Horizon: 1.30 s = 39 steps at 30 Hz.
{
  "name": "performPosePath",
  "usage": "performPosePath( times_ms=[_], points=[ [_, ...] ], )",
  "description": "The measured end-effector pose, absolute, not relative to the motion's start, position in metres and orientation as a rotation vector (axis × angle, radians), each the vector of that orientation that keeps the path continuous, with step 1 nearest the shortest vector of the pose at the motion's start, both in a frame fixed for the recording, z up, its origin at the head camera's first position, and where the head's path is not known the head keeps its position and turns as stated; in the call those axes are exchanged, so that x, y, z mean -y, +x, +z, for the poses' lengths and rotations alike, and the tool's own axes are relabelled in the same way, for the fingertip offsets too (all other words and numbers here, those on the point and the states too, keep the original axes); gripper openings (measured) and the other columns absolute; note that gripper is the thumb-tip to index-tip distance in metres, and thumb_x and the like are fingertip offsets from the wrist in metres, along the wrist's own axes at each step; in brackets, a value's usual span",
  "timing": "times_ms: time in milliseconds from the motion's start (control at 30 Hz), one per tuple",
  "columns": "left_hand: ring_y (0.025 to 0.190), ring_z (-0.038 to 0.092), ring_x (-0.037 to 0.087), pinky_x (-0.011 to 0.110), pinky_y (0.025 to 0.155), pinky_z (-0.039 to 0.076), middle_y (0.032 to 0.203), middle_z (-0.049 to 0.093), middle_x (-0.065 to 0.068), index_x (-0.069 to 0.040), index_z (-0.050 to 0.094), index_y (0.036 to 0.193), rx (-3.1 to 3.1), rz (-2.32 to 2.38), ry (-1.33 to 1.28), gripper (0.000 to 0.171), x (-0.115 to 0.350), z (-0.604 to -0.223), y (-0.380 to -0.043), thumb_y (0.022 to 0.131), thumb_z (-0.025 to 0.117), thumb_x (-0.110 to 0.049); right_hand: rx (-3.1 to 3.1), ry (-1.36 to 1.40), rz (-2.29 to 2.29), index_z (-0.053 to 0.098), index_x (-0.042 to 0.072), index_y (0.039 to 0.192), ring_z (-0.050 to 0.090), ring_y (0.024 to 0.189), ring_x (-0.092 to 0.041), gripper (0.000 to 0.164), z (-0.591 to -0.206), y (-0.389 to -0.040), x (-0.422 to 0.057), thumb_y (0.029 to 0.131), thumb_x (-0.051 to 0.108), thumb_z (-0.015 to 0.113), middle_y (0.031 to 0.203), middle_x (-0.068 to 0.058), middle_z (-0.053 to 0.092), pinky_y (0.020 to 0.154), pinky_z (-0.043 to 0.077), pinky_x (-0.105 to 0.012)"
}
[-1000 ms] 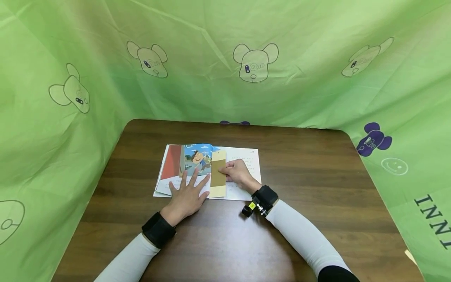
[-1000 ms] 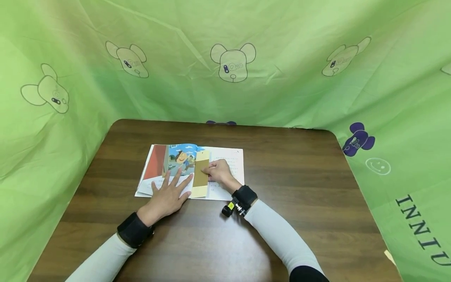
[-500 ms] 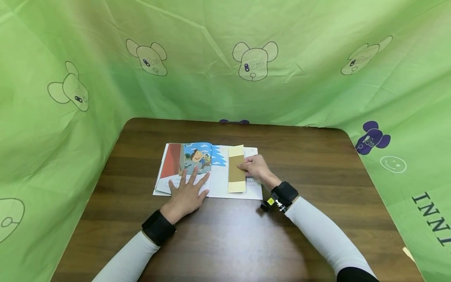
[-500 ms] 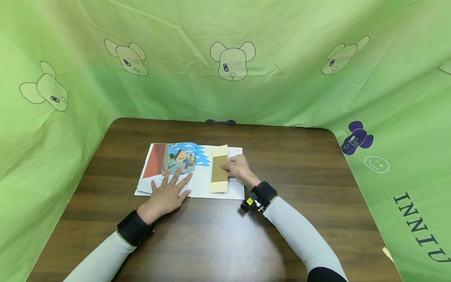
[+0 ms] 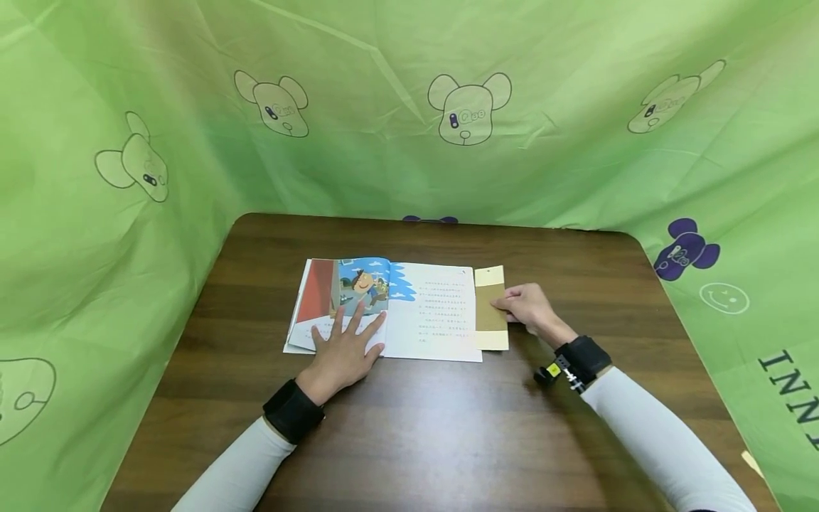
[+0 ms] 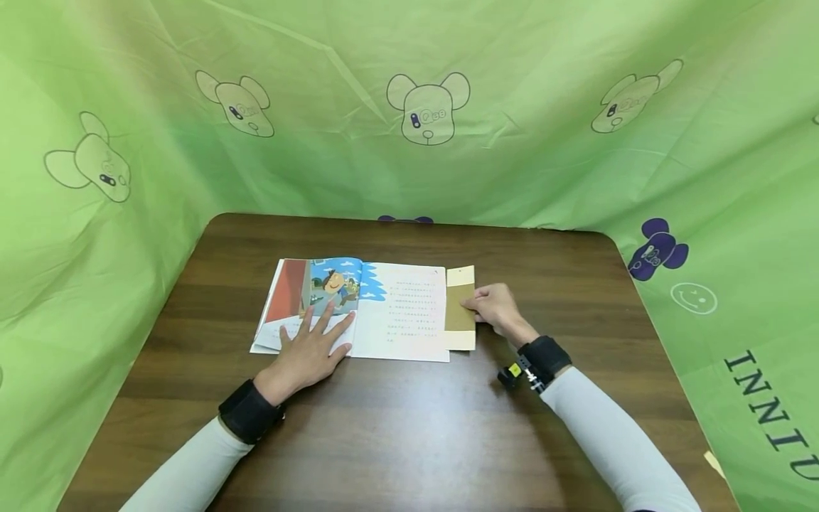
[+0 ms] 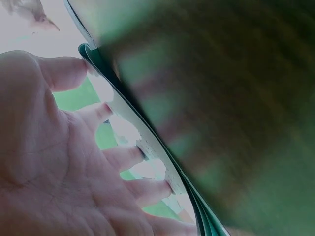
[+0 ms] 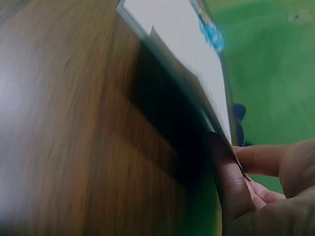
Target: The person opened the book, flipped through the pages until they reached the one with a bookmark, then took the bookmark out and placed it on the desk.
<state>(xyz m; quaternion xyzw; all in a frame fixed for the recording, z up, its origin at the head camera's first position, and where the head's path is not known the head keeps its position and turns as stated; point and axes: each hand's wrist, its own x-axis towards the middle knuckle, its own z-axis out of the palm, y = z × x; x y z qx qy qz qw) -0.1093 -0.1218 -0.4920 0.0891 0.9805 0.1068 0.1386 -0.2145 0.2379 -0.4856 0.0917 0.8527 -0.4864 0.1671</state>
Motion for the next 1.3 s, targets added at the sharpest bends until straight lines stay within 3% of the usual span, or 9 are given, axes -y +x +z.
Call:
performPosePath(
  times_ms=[267, 567, 733, 1000, 1300],
  points=[
    [0.148, 0.004, 0.046, 0.084, 0.096, 0.012, 0.166, 0.009, 0.008, -0.040, 0.024, 0.157, -2.825, 0.296, 0.258, 0.064, 0.121, -0.492, -0.110, 0.097, 0.043, -0.054, -2.555, 0.247, -1.211, 0.062, 0.000, 0.085, 0.056, 0.054, -0.007, 0.028, -0.485, -0.210, -0.272, 0.082, 0.023, 0.075, 0.067, 0.004, 0.056, 0.051, 0.049, -0.022],
    [0.148, 0.003, 0.046, 0.084, 0.096, 0.013, 0.167, 0.008, 0.008, -0.040, 0.023, 0.157, -2.831, 0.295, 0.259, 0.065, 0.121, -0.492, -0.108, 0.097, 0.043, -0.055, -2.706, 0.180, -1.039, 0.069, 0.001, 0.088, 0.062, 0.056, -0.013, 0.034, -0.484, -0.206, -0.277, 0.081, 0.034, 0.076, 0.066, -0.001, 0.066, 0.054, 0.046, -0.025],
    [0.148, 0.002, 0.046, 0.084, 0.096, 0.013, 0.167, 0.009, 0.008, -0.040, 0.024, 0.157, -2.836, 0.309, 0.256, 0.065, 0.121, -0.492, -0.108, 0.097, 0.043, -0.055, -2.833, 0.105, -0.925, 0.072, 0.003, 0.084, 0.064, 0.055, -0.015, 0.035, -0.483, -0.202, -0.276, 0.081, 0.038, 0.075, 0.062, -0.002, 0.068, 0.057, 0.044, -0.030],
    [0.149, 0.001, 0.044, 0.083, 0.097, 0.012, 0.167, 0.006, 0.006, -0.042, 0.020, 0.157, -2.831, 0.284, 0.251, 0.064, 0.121, -0.494, -0.107, 0.098, 0.040, -0.056, -3.013, -0.041, -0.736, 0.076, 0.003, 0.083, 0.065, 0.054, -0.016, 0.038, -0.484, -0.198, -0.276, 0.080, 0.041, 0.075, 0.054, 0.003, 0.067, 0.065, 0.051, -0.042],
    [0.149, 0.003, 0.044, 0.081, 0.099, 0.013, 0.167, 0.009, 0.008, -0.040, 0.023, 0.157, -2.866, 0.304, 0.264, 0.065, 0.122, -0.493, -0.106, 0.097, 0.042, -0.055, -3.158, -0.085, -0.561, 0.080, 0.012, 0.083, 0.067, 0.071, -0.038, 0.048, -0.486, -0.197, -0.275, 0.077, 0.058, 0.071, 0.081, -0.013, 0.075, 0.056, 0.050, -0.053]
  ],
)
